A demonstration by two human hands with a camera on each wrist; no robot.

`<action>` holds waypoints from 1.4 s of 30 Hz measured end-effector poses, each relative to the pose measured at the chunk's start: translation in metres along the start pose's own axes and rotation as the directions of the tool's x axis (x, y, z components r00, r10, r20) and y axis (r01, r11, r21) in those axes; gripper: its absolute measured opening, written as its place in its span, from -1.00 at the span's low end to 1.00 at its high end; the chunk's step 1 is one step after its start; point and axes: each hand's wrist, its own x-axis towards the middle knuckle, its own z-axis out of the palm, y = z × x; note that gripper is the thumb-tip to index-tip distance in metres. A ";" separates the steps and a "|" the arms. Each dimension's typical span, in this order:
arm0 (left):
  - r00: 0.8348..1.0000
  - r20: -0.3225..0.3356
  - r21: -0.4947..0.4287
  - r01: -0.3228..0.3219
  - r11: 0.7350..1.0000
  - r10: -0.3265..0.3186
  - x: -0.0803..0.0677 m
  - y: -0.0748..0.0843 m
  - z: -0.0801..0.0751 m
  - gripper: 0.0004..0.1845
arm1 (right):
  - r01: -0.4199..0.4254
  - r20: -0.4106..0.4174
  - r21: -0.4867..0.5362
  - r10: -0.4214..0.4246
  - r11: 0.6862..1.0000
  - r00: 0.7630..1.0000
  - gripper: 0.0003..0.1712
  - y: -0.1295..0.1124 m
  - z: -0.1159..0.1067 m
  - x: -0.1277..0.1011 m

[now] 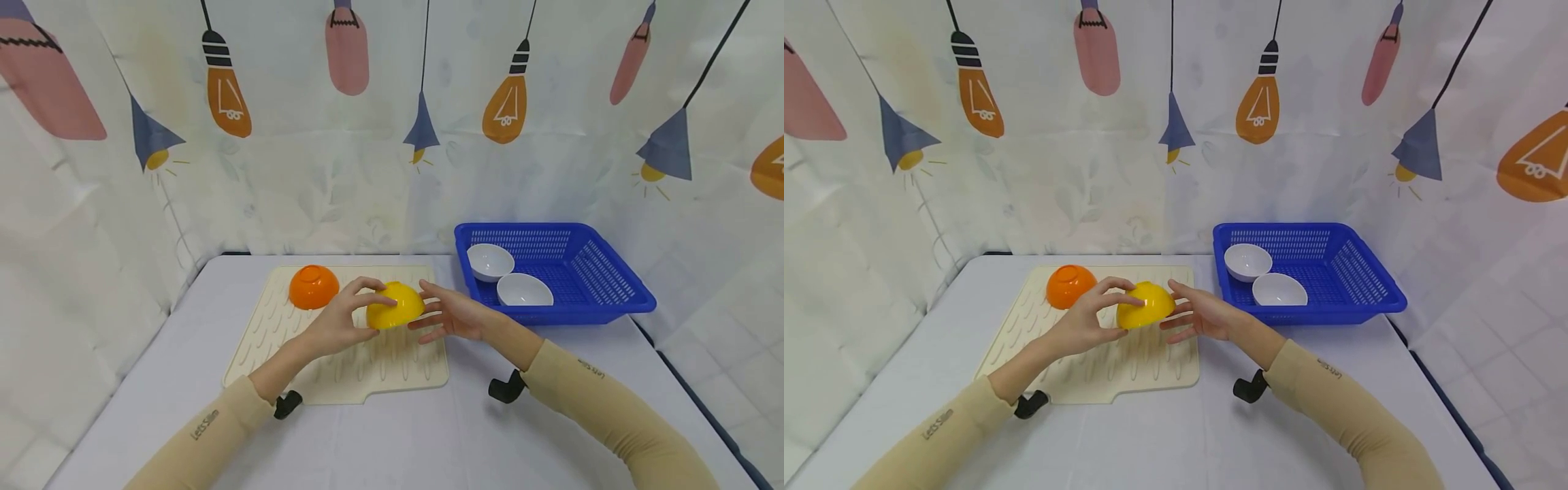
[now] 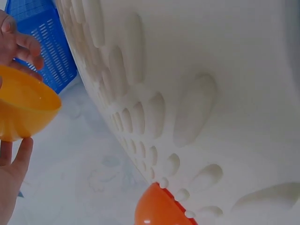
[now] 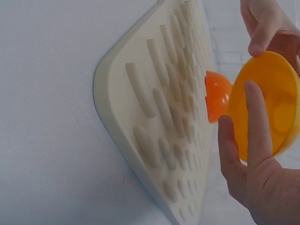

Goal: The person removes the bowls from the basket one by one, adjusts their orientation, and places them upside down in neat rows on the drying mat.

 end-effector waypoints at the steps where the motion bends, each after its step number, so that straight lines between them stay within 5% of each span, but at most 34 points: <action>1: 1.000 0.002 0.010 -0.022 1.000 0.021 0.000 -0.001 0.000 -0.41 | 0.001 0.001 0.003 -0.001 1.000 1.000 -0.16 0.000 0.000 0.000; 15: 0.957 0.049 0.198 -0.290 0.936 0.286 0.003 -0.009 0.009 -0.44 | 0.008 -0.018 0.018 -0.007 1.000 1.000 -0.13 0.001 0.001 0.001; 31: 0.907 0.076 0.303 -0.417 0.857 0.414 0.006 -0.013 0.016 -0.38 | 0.019 -0.008 0.014 -0.019 1.000 1.000 -0.36 -0.003 0.002 0.001; 42: 0.899 0.101 0.355 -0.433 0.828 0.426 0.005 -0.008 0.020 -0.41 | 0.013 -0.009 -0.003 -0.013 1.000 1.000 -0.42 -0.002 0.002 0.002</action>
